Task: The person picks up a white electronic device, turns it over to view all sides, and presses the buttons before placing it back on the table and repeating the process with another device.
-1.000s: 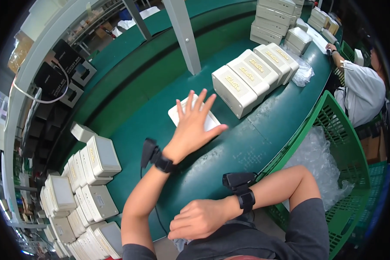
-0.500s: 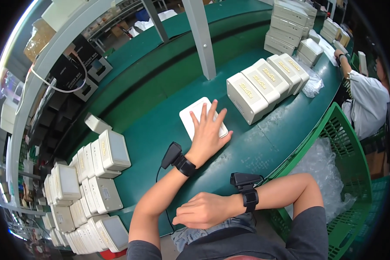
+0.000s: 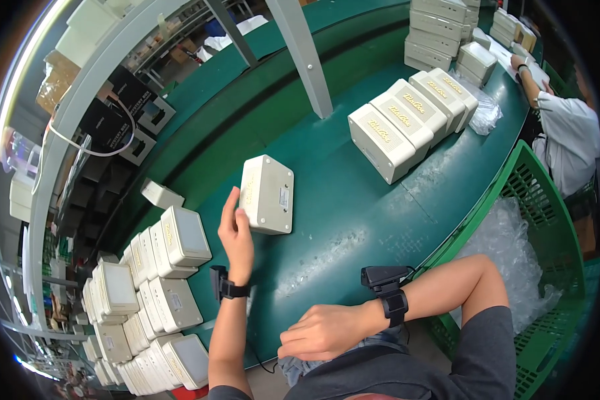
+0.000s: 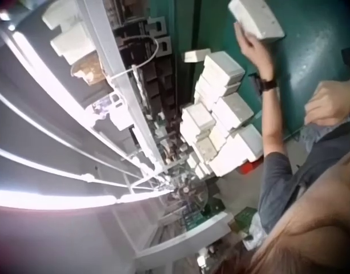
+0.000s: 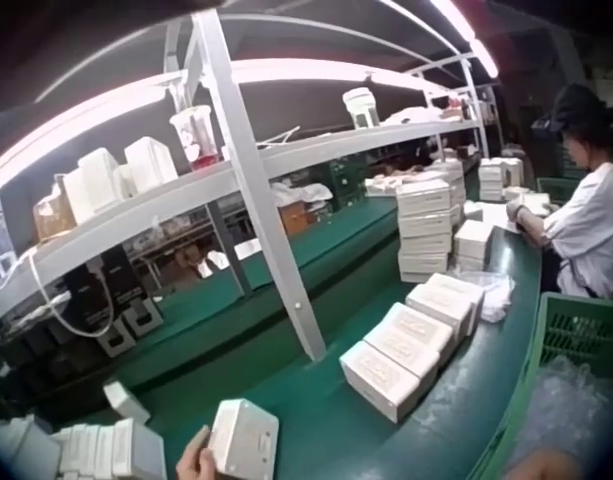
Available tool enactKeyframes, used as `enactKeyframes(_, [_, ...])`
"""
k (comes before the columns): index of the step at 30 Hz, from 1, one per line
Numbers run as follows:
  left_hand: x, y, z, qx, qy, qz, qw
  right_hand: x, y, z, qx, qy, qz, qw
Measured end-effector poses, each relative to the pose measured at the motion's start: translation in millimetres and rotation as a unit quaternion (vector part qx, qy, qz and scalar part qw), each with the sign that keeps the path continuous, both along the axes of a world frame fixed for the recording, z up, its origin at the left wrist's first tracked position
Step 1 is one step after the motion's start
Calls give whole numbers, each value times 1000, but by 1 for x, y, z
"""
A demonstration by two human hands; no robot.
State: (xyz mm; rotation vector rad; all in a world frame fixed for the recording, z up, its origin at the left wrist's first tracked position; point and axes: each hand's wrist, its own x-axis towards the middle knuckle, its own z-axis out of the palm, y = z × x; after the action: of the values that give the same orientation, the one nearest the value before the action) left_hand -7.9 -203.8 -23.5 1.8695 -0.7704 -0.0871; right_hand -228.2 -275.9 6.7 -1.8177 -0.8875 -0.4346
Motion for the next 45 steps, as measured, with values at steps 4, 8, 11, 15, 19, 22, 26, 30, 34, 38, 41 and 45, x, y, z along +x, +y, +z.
enactKeyframes(4, [4, -15, 36, 189, -100, 12, 977, -2, 4, -2, -8, 1, 3, 1000])
enactKeyframes(8, [-10, -40, 50, 201, -293, -77, 931, 1, 4, -6, -17, 1, -6, 1000])
enactKeyframes(11, [2, -40, 49, 216, -238, -122, 939, 4, 4, -6, -15, 10, -9, 1000])
enactKeyframes(15, [9, -55, 52, 265, -215, -121, 932, 7, 5, -7, -19, 20, -15, 1000])
enactKeyframes(19, [-21, -73, 60, 339, -260, -22, 904, 5, 2, -7, -17, 17, -4, 1000])
enactKeyframes(22, [-22, -80, 63, 353, -242, -48, 902, 9, 3, -6, -2, -4, 8, 1000])
enactKeyframes(26, [-9, -78, 77, 305, -259, -208, 893, 0, 3, -8, 8, 3, -4, 1000])
enactKeyframes(30, [-13, -109, 74, 237, -398, -388, 796, 3, 3, -9, -2, -11, 14, 1000])
enactKeyframes(34, [-34, -154, 55, 180, -534, -445, 696, 4, 2, -11, -5, -17, 15, 1000])
enactKeyframes(38, [-44, -167, 31, 144, -550, -343, 748, 6, -1, -10, -20, -7, 5, 1000])
enactKeyframes(41, [-51, -154, 0, 54, -395, -324, 858, 6, -1, -9, -22, -18, -1, 1000])
enactKeyframes(45, [-65, -133, -3, 78, -331, -306, 889, 3, 1, -6, -13, -22, 10, 1000])
